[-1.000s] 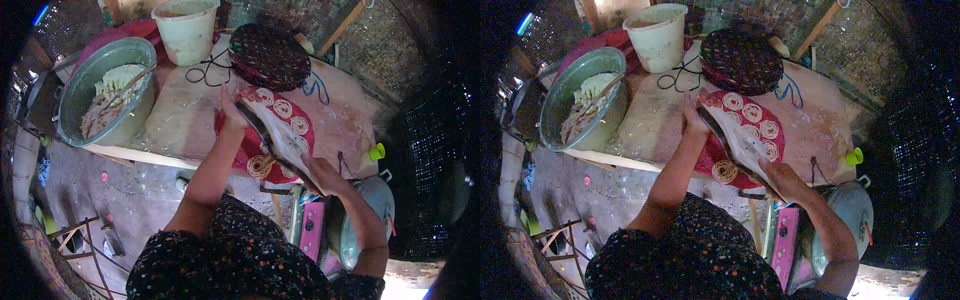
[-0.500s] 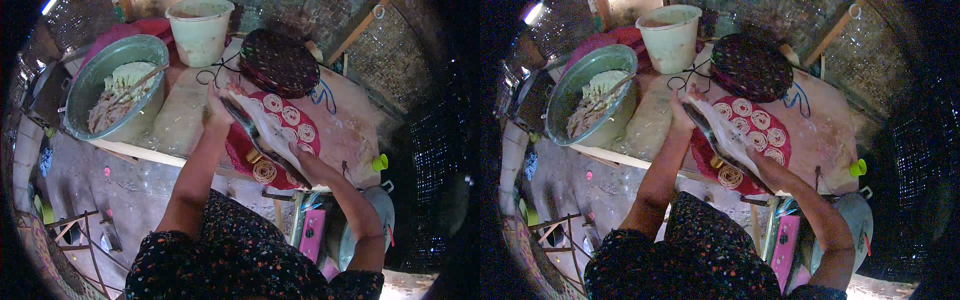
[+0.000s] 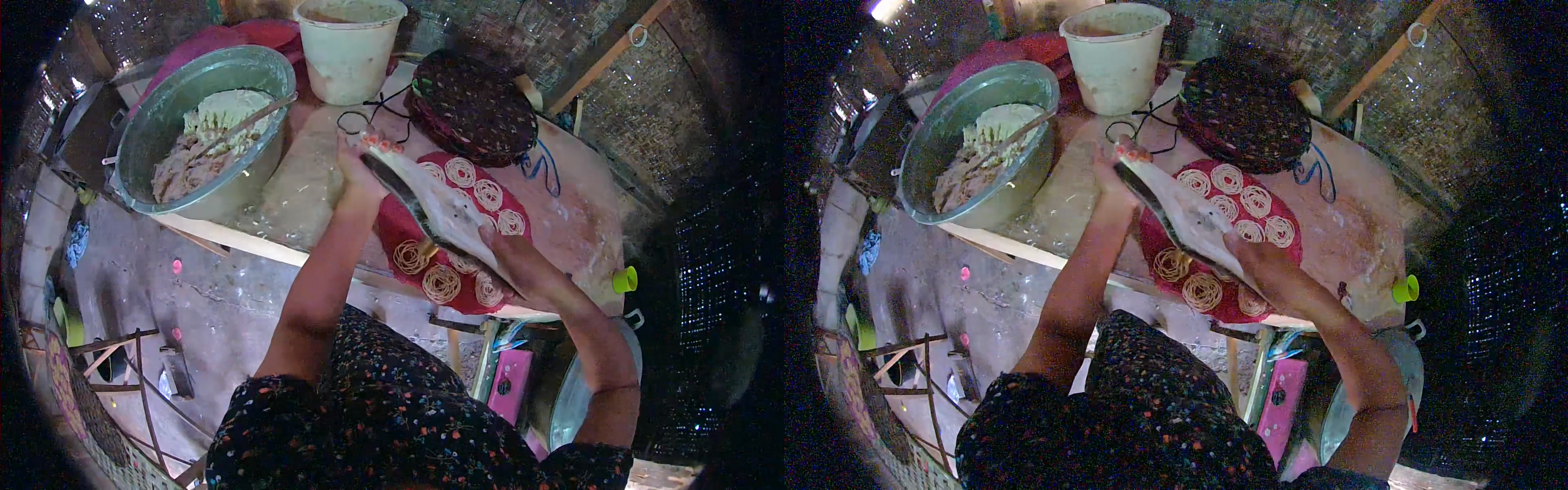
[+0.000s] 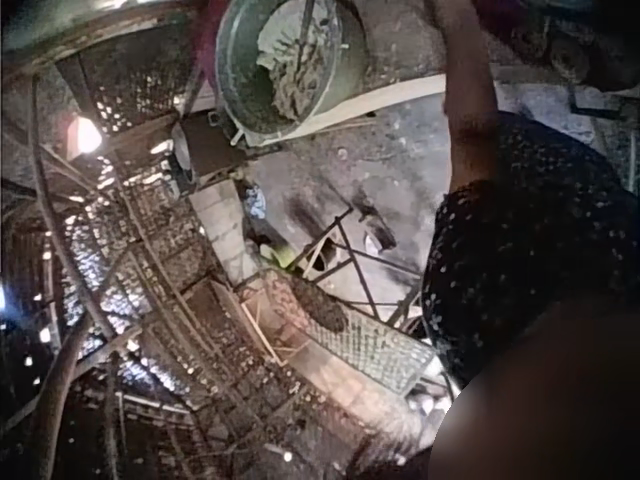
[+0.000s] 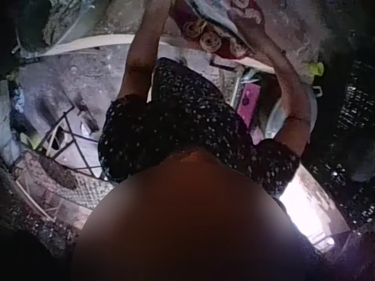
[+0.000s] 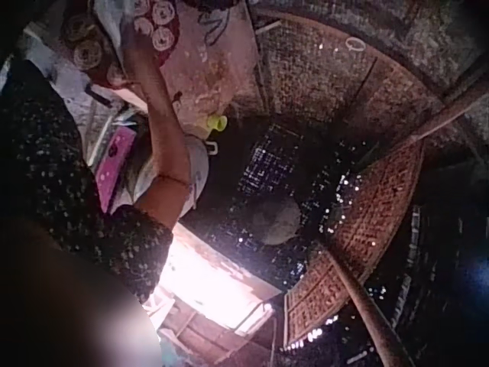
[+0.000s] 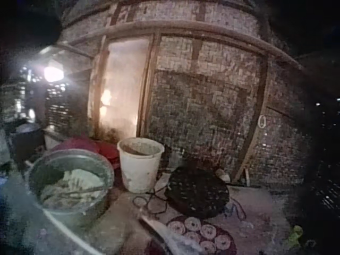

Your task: The person uses a manual press to extrude dough into spiral coils onto pink mesh discs, periodically refilling the press from a large tub.

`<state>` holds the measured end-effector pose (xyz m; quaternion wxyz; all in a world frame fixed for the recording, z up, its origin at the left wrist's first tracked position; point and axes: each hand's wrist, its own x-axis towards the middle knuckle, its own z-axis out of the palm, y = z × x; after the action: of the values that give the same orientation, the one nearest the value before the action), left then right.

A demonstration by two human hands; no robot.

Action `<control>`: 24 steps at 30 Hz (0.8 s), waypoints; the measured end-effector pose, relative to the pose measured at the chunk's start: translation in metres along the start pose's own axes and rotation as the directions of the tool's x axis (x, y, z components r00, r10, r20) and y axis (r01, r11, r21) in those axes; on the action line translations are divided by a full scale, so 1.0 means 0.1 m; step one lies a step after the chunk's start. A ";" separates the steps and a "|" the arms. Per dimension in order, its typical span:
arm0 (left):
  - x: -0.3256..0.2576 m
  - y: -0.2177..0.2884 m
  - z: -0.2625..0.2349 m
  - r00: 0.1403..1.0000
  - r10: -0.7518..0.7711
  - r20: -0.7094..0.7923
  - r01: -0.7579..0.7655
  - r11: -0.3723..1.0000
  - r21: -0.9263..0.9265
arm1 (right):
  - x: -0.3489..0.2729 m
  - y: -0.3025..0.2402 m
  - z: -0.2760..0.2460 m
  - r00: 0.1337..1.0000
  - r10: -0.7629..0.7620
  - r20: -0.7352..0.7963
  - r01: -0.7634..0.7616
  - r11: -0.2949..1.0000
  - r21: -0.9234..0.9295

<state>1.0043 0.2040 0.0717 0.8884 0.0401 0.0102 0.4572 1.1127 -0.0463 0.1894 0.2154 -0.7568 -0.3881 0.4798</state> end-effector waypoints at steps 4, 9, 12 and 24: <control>0.00 0.06 0.30 1.000 0.009 -0.029 -0.009 1.000 0.028 | 0.19 0.08 0.02 0.995 -0.039 -0.093 0.030 0.994 -0.104; -0.05 0.27 0.07 0.996 0.010 0.092 -0.010 1.000 0.003 | 0.04 -0.05 0.10 1.000 0.016 -0.019 -0.015 0.999 0.038; -0.22 0.07 0.17 0.998 0.019 -0.053 -0.018 1.000 0.019 | -0.01 0.02 -0.02 0.993 0.069 0.099 -0.074 0.996 0.052; 0.13 0.25 -0.27 0.998 0.022 0.057 -0.020 0.999 -0.033 | 0.58 0.29 0.18 0.982 -0.176 -0.065 0.164 0.973 -0.160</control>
<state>0.9900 0.2304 0.0471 0.8841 0.0390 -0.0231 0.4652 1.1216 -0.0189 0.1282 0.2115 -0.7535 -0.4785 0.3982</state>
